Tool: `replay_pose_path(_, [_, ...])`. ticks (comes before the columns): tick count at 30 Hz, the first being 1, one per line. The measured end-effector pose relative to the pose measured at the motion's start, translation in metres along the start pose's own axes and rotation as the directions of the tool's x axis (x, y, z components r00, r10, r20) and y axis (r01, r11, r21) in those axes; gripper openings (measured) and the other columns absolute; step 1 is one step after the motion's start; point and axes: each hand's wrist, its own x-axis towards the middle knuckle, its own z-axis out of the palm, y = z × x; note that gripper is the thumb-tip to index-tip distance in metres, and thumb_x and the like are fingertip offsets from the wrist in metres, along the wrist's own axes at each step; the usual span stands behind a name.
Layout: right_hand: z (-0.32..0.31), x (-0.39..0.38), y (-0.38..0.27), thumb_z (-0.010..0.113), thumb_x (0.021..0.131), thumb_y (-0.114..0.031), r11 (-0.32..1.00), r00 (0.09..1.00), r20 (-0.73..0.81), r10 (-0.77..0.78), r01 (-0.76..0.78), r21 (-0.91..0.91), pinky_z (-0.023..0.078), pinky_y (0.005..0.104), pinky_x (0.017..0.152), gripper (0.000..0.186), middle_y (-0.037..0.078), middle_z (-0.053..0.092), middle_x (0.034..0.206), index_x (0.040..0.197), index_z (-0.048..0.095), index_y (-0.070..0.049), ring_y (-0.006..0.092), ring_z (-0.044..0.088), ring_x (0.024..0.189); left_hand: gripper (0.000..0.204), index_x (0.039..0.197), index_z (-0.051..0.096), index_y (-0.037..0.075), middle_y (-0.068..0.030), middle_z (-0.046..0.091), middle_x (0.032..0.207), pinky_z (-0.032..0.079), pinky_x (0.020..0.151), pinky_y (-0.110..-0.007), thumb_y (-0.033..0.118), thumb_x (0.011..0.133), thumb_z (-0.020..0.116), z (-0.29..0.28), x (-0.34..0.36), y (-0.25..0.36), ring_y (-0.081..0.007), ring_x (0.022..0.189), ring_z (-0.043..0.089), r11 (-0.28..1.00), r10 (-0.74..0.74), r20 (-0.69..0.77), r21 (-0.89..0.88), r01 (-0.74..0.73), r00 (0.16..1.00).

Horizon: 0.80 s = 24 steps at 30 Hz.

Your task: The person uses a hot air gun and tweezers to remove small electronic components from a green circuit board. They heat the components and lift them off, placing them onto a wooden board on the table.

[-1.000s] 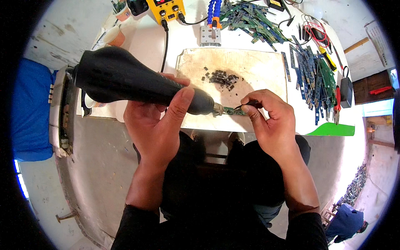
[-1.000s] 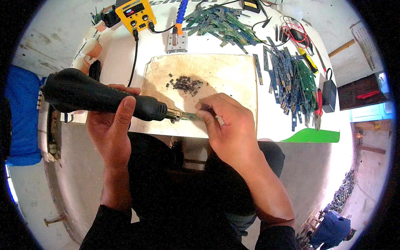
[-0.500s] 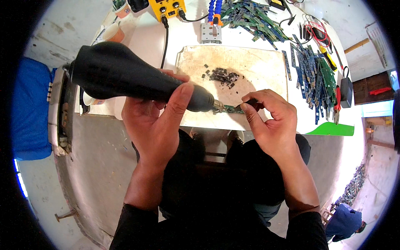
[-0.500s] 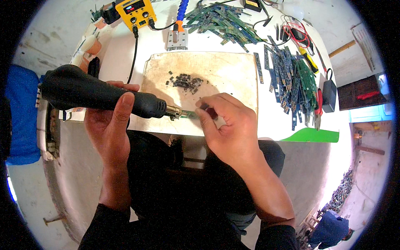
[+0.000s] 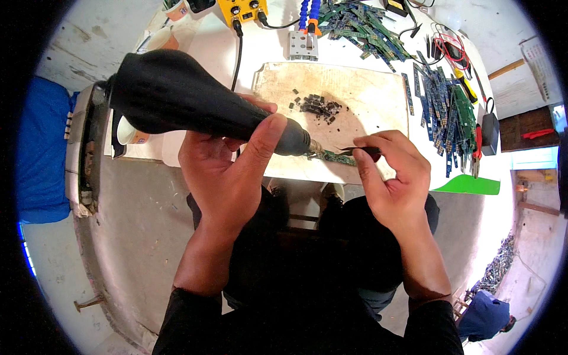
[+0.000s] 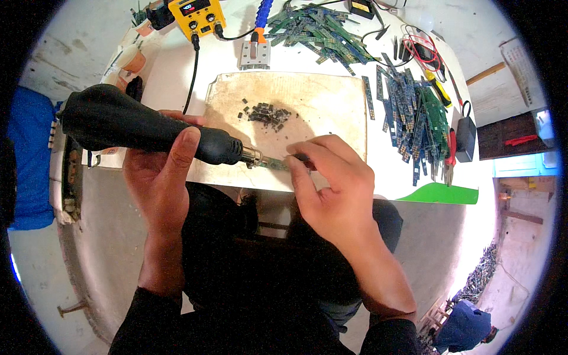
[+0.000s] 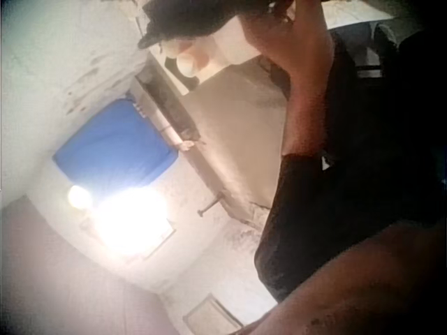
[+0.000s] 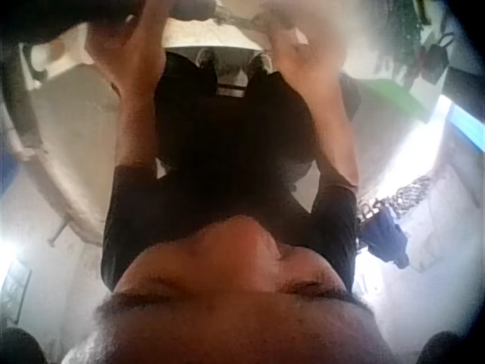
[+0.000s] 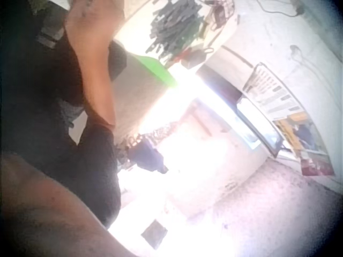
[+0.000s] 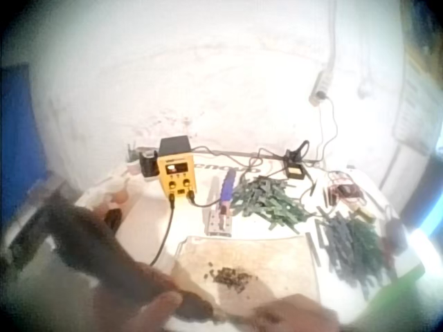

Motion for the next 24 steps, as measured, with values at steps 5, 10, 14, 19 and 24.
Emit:
replay_pose_path(5, [-0.005, -0.027, -0.005, 0.074, 0.089, 0.003, 0.998, 0.998, -0.008, 0.064, -0.064, 0.021, 0.055, 0.0304, 0.070, 0.010, 0.015, 0.071, 0.090, 0.099, 0.073, 0.002, 0.0237, 0.071, 0.078, 0.027, 0.120, 0.063, -0.004, -0.0140, 0.074, 0.111, 0.056, 0.096, -0.033, 0.001, 0.096, 0.075, -0.002, 0.002, 0.003, -0.0192, 0.103, 0.070, 0.999, -0.021, 0.031, 0.048, 0.020, 0.999])
replay_pose_path(10, [0.002, -0.026, 0.006, 0.071, 0.092, 0.002, 0.995, 0.994, -0.059, 0.094, -0.095, -0.016, 0.053, 0.0307, 0.069, 0.008, 0.014, 0.069, 0.088, 0.100, 0.072, 0.002, 0.0227, 0.068, 0.074, 0.030, 0.118, 0.066, 0.001, -0.0105, 0.075, 0.109, 0.062, 0.087, -0.029, 0.001, 0.092, 0.082, 0.000, 0.002, -0.002, -0.0165, 0.100, 0.074, 0.999, 0.026, -0.015, -0.038, -0.027, 1.000])
replay_pose_path(14, [0.003, -0.021, 0.006, 0.071, 0.093, 0.003, 0.994, 0.991, -0.086, 0.105, -0.106, -0.005, 0.054, 0.0306, 0.070, 0.008, 0.015, 0.070, 0.090, 0.101, 0.072, 0.003, 0.0224, 0.069, 0.076, 0.030, 0.118, 0.066, 0.001, -0.0114, 0.075, 0.110, 0.062, 0.087, -0.030, 0.002, 0.092, 0.081, -0.001, 0.003, -0.003, -0.0173, 0.100, 0.074, 0.998, 0.026, -0.026, -0.062, -0.027, 0.999])
replay_pose_path(19, [0.008, -0.022, 0.009, 0.072, 0.093, 0.003, 0.998, 0.994, -0.097, 0.048, -0.045, 0.035, 0.056, 0.0313, 0.074, 0.009, 0.016, 0.072, 0.095, 0.102, 0.072, 0.003, 0.0245, 0.071, 0.081, 0.030, 0.121, 0.062, -0.004, -0.0155, 0.073, 0.113, 0.057, 0.099, -0.034, 0.000, 0.094, 0.075, 0.000, 0.000, 0.002, -0.0207, 0.106, 0.071, 1.000, -0.013, 0.022, -0.011, 0.013, 1.000])
replay_pose_path(24, [0.012, -0.022, 0.015, 0.073, 0.093, 0.003, 0.997, 0.995, -0.051, 0.080, -0.079, 0.017, 0.057, 0.0328, 0.076, 0.011, 0.016, 0.073, 0.098, 0.105, 0.072, 0.002, 0.0253, 0.073, 0.084, 0.030, 0.121, 0.062, -0.005, -0.0157, 0.072, 0.113, 0.057, 0.099, -0.034, 0.000, 0.094, 0.075, 0.001, 0.000, 0.001, -0.0210, 0.107, 0.070, 0.999, -0.026, 0.036, -0.041, 0.027, 0.999])
